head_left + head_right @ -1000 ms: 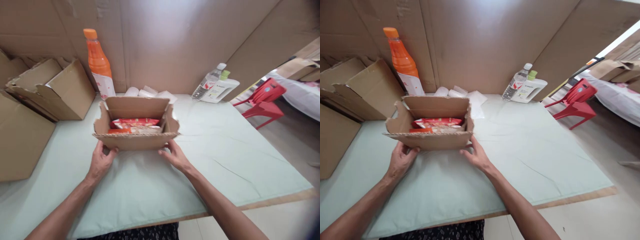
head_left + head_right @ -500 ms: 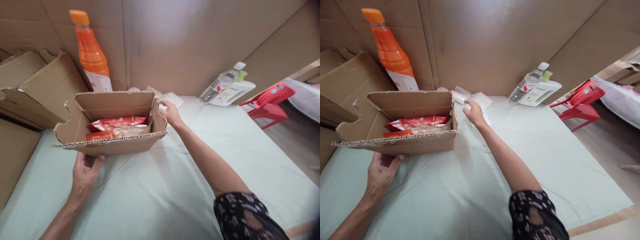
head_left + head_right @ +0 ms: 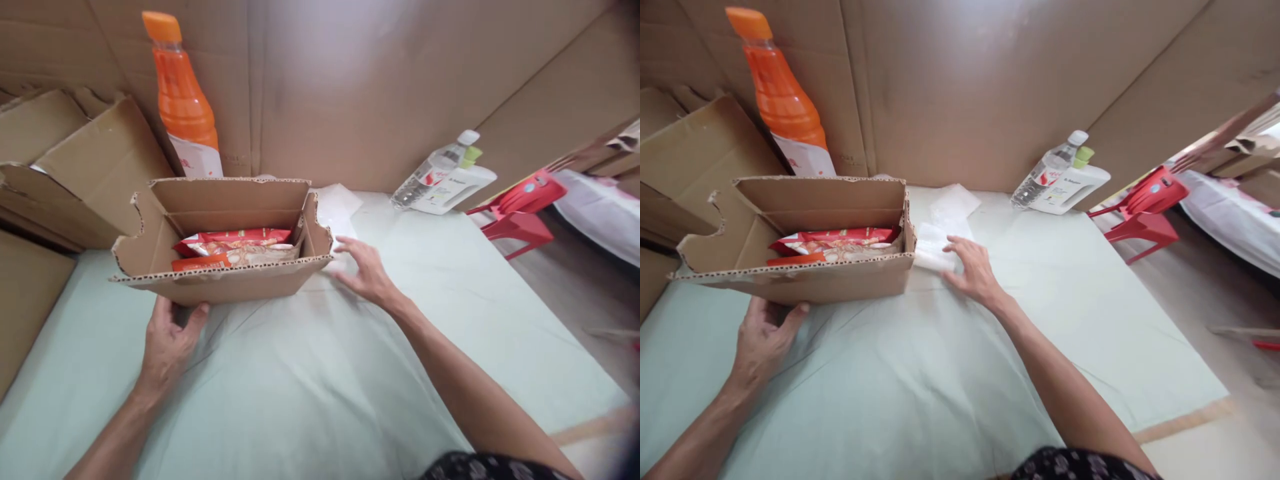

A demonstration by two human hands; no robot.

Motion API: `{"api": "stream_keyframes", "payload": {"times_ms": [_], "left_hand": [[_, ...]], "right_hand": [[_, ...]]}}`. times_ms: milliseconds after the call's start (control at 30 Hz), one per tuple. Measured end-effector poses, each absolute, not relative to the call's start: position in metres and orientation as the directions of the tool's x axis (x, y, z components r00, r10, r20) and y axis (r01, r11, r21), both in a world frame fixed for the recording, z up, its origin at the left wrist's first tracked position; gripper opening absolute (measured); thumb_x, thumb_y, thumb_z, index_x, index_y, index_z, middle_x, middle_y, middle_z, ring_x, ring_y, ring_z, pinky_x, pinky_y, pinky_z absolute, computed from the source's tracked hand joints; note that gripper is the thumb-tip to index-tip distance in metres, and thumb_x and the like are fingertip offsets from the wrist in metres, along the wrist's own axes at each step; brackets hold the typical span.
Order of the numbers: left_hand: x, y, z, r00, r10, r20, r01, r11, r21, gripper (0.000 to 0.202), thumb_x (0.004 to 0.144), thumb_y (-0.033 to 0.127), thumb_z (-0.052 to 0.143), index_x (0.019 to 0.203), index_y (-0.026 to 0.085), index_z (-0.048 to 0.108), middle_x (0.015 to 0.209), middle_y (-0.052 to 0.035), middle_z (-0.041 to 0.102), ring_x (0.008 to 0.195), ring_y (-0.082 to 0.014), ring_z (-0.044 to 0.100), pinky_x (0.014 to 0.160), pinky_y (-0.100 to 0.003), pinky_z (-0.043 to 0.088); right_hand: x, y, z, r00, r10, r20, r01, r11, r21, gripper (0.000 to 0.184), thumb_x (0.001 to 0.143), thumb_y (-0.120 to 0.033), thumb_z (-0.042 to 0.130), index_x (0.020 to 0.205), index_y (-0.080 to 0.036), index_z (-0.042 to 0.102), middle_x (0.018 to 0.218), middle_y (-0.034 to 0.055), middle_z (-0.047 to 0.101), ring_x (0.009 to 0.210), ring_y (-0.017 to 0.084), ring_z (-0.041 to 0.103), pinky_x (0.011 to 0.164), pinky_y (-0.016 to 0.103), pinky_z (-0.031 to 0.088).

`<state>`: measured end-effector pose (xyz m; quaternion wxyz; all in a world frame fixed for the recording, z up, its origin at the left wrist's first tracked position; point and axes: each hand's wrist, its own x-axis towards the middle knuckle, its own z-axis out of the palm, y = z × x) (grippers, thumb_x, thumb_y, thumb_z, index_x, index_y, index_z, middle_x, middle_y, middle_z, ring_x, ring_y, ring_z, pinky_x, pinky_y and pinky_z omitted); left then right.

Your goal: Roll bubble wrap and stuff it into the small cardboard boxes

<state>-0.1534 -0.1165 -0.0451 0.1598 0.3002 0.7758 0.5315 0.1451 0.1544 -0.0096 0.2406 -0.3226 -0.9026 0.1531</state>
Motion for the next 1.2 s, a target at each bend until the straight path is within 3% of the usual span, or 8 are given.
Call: {"api": "stream_keyframes", "payload": {"times_ms": [133,200,333,400,600,767,967,1200], "left_hand": [[-0.152,-0.114,-0.04,-0.768,0.627,0.133,0.352,0.24,0.905,0.049,0.077,0.048,0.072,0.118,0.022,0.06,0.097,-0.0045,0.066,0.092,-0.0254,0.065,0.086,-0.041,0.056],[-0.151,-0.113,-0.039,-0.771,0.62,0.149,0.362,0.234,0.902,0.047,0.077,0.047,0.073,0.115,0.022,0.06,0.095,-0.0041,0.065,0.09,-0.0244,0.064,0.086,-0.04,0.056],[-0.149,-0.112,-0.039,-0.777,0.608,0.166,0.376,0.237,0.896,0.041,0.076,0.045,0.071,0.106,0.02,0.059,0.088,-0.0031,0.063,0.081,-0.0205,0.06,0.077,-0.035,0.053],[-0.148,-0.111,-0.039,-0.768,0.614,0.182,0.382,0.213,0.899,0.04,0.078,0.044,0.07,0.107,0.019,0.059,0.089,-0.0028,0.063,0.081,-0.0189,0.06,0.075,-0.032,0.051],[-0.159,-0.091,-0.037,-0.702,0.672,0.236,0.397,0.093,0.913,0.033,0.081,0.037,0.065,0.107,0.018,0.057,0.095,-0.0047,0.065,0.086,-0.0177,0.064,0.078,-0.03,0.053],[-0.188,-0.054,-0.035,-0.722,0.647,0.246,0.383,0.078,0.92,0.031,0.076,0.029,0.063,0.105,0.019,0.059,0.092,-0.0045,0.066,0.084,-0.0189,0.064,0.081,-0.034,0.057],[-0.218,-0.024,-0.036,-0.78,0.572,0.254,0.346,0.056,0.936,0.037,0.073,0.019,0.063,0.109,0.018,0.059,0.106,-0.0099,0.069,0.102,-0.024,0.068,0.1,-0.042,0.056],[-0.205,-0.054,-0.047,-0.845,0.484,0.227,0.303,0.084,0.949,0.068,0.08,0.022,0.065,0.144,0.016,0.042,0.143,-0.0214,0.056,0.132,-0.0288,0.06,0.116,-0.048,0.046]], "right_hand": [[0.193,0.09,0.009,-0.551,0.759,0.346,0.519,0.637,-0.571,0.03,0.093,-0.048,0.062,0.115,-0.028,0.065,0.136,0.0103,0.067,0.13,0.032,0.061,0.112,0.053,0.043],[0.186,0.074,0.018,-0.554,0.742,0.378,0.46,0.651,-0.604,0.031,0.094,-0.047,0.063,0.119,-0.028,0.065,0.135,0.0096,0.068,0.13,0.03,0.061,0.113,0.051,0.043],[0.135,0.067,0.021,-0.719,0.604,0.344,0.336,0.735,-0.589,0.059,0.088,-0.053,0.069,0.139,-0.027,0.057,0.145,0.0114,0.062,0.135,0.033,0.055,0.115,0.053,0.04],[0.107,0.07,0.018,-0.728,0.606,0.32,0.334,0.722,-0.606,0.067,0.087,-0.057,0.067,0.144,-0.025,0.053,0.144,0.0126,0.062,0.132,0.036,0.056,0.111,0.055,0.042],[0.061,0.087,0.009,-0.606,0.722,0.333,0.404,0.641,-0.652,0.048,0.091,-0.047,0.057,0.131,-0.021,0.062,0.116,0.0125,0.074,0.109,0.036,0.065,0.097,0.054,0.047],[0.034,0.105,0.015,-0.591,0.744,0.312,0.451,0.625,-0.637,0.044,0.089,-0.041,0.054,0.127,-0.02,0.062,0.122,0.0126,0.073,0.114,0.037,0.064,0.099,0.055,0.047],[-0.011,0.116,0.02,-0.591,0.759,0.273,0.523,0.618,-0.587,0.042,0.092,-0.036,0.051,0.129,-0.019,0.061,0.126,0.0139,0.072,0.118,0.04,0.063,0.1,0.057,0.047],[0.024,0.129,0.01,-0.627,0.705,0.331,0.464,0.68,-0.569,0.052,0.092,-0.035,0.058,0.141,-0.019,0.058,0.146,0.0122,0.062,0.138,0.031,0.054,0.117,0.052,0.039]]}}
